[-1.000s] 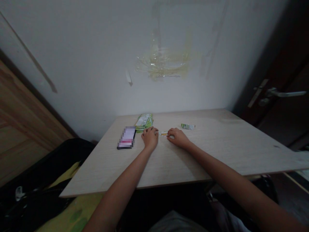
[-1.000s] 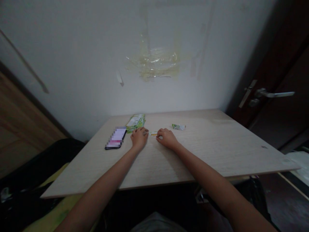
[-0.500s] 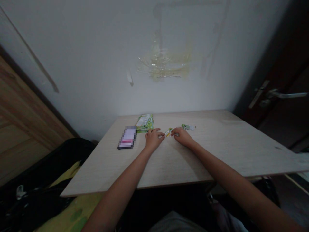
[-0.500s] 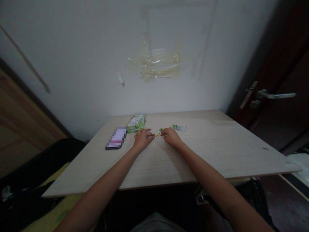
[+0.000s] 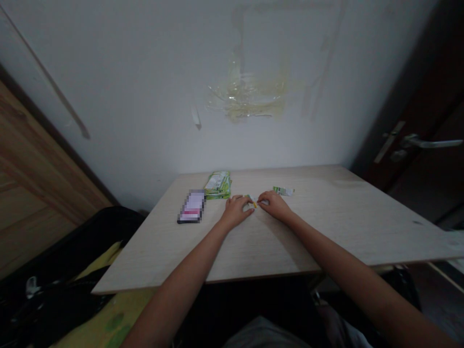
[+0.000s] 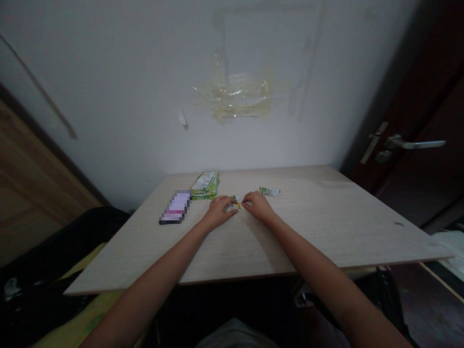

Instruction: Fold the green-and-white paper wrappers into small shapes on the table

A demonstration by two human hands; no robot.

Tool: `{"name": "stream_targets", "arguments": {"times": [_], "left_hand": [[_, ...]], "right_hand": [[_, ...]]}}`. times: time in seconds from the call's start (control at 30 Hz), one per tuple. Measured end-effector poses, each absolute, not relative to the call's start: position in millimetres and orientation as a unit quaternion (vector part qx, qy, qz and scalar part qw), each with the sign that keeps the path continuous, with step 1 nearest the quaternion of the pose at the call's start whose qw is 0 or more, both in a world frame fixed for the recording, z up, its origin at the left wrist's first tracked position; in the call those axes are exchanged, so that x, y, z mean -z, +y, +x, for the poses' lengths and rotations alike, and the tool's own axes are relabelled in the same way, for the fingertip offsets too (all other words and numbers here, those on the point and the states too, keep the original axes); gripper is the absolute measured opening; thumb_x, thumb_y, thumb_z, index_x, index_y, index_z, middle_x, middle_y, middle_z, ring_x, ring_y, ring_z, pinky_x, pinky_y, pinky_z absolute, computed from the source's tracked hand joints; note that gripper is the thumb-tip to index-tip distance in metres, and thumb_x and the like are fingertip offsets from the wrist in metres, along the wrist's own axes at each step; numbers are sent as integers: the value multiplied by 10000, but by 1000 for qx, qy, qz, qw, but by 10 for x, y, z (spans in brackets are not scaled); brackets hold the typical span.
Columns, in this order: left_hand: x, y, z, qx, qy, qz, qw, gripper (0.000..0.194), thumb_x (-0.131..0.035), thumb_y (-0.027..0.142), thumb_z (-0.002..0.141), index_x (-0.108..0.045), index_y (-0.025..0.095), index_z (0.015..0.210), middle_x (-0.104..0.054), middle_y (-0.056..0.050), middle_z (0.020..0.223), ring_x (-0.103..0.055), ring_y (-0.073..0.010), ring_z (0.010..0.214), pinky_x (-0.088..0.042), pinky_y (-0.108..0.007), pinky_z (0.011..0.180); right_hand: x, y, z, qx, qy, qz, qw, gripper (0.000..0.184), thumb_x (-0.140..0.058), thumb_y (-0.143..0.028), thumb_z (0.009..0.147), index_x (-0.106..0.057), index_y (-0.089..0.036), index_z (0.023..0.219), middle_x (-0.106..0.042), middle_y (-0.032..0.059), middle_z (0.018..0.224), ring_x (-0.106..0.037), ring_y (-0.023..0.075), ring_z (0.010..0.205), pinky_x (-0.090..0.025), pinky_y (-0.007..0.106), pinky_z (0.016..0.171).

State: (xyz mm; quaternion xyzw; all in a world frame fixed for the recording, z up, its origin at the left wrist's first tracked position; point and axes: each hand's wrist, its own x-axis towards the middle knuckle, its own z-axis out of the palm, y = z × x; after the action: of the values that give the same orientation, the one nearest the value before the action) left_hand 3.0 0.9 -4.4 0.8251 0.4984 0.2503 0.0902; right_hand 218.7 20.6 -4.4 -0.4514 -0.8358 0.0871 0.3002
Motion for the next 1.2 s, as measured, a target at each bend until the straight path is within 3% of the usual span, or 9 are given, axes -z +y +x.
{"name": "stream_targets", "arguments": {"times": [0.1,0.27,0.43,0.7,1.2], "left_hand": [[24,-16,33,-241,498,829,83,373,-626,442,899,-654,329,1253,-671,-4,1310,-514,-228,1267,-316,-423,1119],[40,-16,40,-226,485,843,51,306,-596,458,920,-710,314,1164,-643,-12,1360,-482,-248,1293,-276,-484,1133],[71,24,11,-217,470,853,66,335,-577,480,933,-689,312,1199,-619,-17,1401,-434,-266,1359,-248,-524,1147],[81,66,-47,-235,459,854,68,281,-603,471,924,-739,332,1126,-720,7,1223,-492,-250,1252,-296,-477,1094],[85,54,-57,-233,472,848,58,306,-616,449,915,-711,303,1166,-689,-4,1292,-442,-289,1327,-277,-505,1119]], "right_hand": [[35,198,2184,-89,-834,-455,300,157,-643,-218,880,-770,-156,949,-754,84,987,-646,216,965,-451,344,948],[56,214,2174,-80,-838,-453,294,164,-650,-219,882,-775,-161,970,-752,85,1012,-644,224,984,-450,346,957],[96,249,2179,-62,-837,-462,287,194,-645,-226,892,-785,-174,1017,-729,102,1069,-624,234,1046,-444,353,990],[109,244,2192,-64,-832,-472,284,214,-635,-251,907,-780,-192,1053,-697,108,1078,-613,220,1050,-447,337,986],[105,226,2194,-70,-830,-475,283,225,-658,-313,904,-777,-197,1056,-661,114,1096,-605,224,1053,-455,354,981]]}}
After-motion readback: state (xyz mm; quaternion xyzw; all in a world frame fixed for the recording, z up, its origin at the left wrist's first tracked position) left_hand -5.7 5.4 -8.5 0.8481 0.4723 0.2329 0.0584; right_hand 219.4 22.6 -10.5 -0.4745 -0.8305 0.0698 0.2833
